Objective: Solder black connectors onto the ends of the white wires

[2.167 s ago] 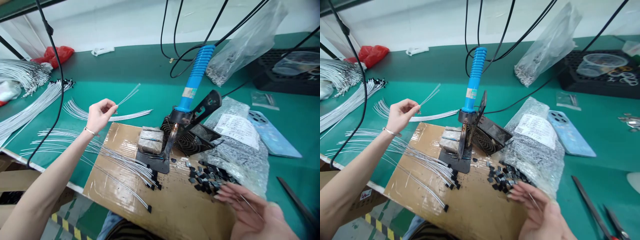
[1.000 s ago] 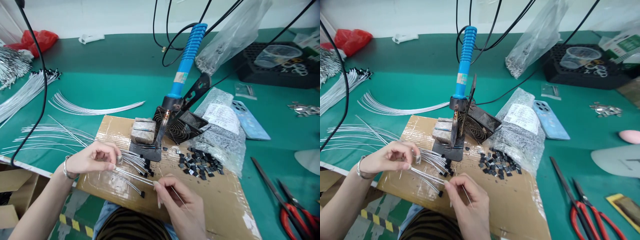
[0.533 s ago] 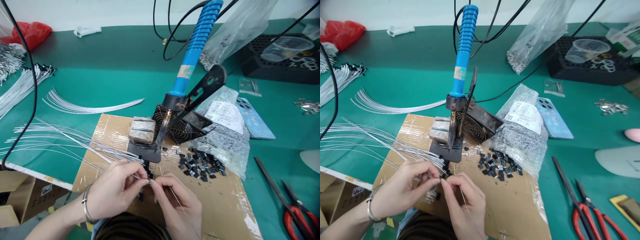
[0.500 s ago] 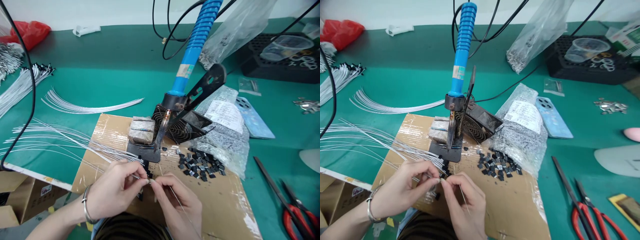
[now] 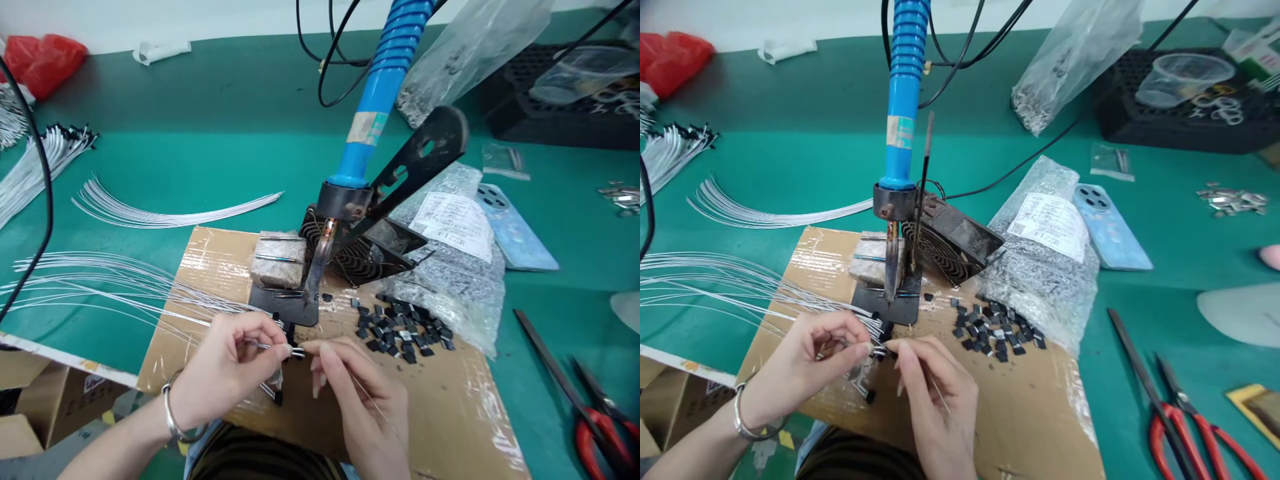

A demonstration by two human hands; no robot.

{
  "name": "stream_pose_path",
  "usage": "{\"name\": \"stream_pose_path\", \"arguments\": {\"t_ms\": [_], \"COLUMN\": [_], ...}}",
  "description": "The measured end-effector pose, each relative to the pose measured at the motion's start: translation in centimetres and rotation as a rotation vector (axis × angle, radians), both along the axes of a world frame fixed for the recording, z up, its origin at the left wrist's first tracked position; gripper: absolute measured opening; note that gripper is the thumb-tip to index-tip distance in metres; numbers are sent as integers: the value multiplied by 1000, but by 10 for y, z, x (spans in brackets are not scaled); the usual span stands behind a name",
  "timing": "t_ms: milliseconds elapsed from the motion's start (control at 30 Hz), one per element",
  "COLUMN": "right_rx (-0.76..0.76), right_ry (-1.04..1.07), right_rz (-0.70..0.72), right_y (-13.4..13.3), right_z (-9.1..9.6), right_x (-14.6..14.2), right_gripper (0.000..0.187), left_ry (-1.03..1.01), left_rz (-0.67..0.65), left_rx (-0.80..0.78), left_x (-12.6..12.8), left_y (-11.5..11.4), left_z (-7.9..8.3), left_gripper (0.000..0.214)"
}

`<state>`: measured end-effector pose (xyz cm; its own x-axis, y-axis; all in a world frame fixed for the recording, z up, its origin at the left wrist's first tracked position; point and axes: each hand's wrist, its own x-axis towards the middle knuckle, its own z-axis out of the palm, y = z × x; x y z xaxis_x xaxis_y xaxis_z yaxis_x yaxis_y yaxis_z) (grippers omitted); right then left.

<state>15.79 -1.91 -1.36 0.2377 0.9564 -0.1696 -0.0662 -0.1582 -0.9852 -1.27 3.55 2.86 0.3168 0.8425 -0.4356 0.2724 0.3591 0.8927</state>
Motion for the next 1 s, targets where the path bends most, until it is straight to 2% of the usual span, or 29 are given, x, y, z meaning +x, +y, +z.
{"name": "stream_pose_path", "arguments": {"t_ms": [167,267,400,600,1000], "right_rx": [-92,-143,-167,-138,-285], "right_ry": [228,309,368,432,627], "right_rz": [21,18,21,107,137], "right_y": [1,1,1,0,6], "right_z": [4,6,1,-13,-9], "right_x": [-6,-8,-7,-3,1], "right_gripper": [19,22,25,22,29], "left_ry": [-12,8,34,8,-44], "left_rz": [16,20,38,54,48], "left_rx": [2,18,61,84,97], "left_x": [0,1,2,5,6], "left_y": [-1,-3,-5,-6,-6], "left_z": [0,-1,-3,-2,0], "left_gripper": [21,19,18,16,12]}}
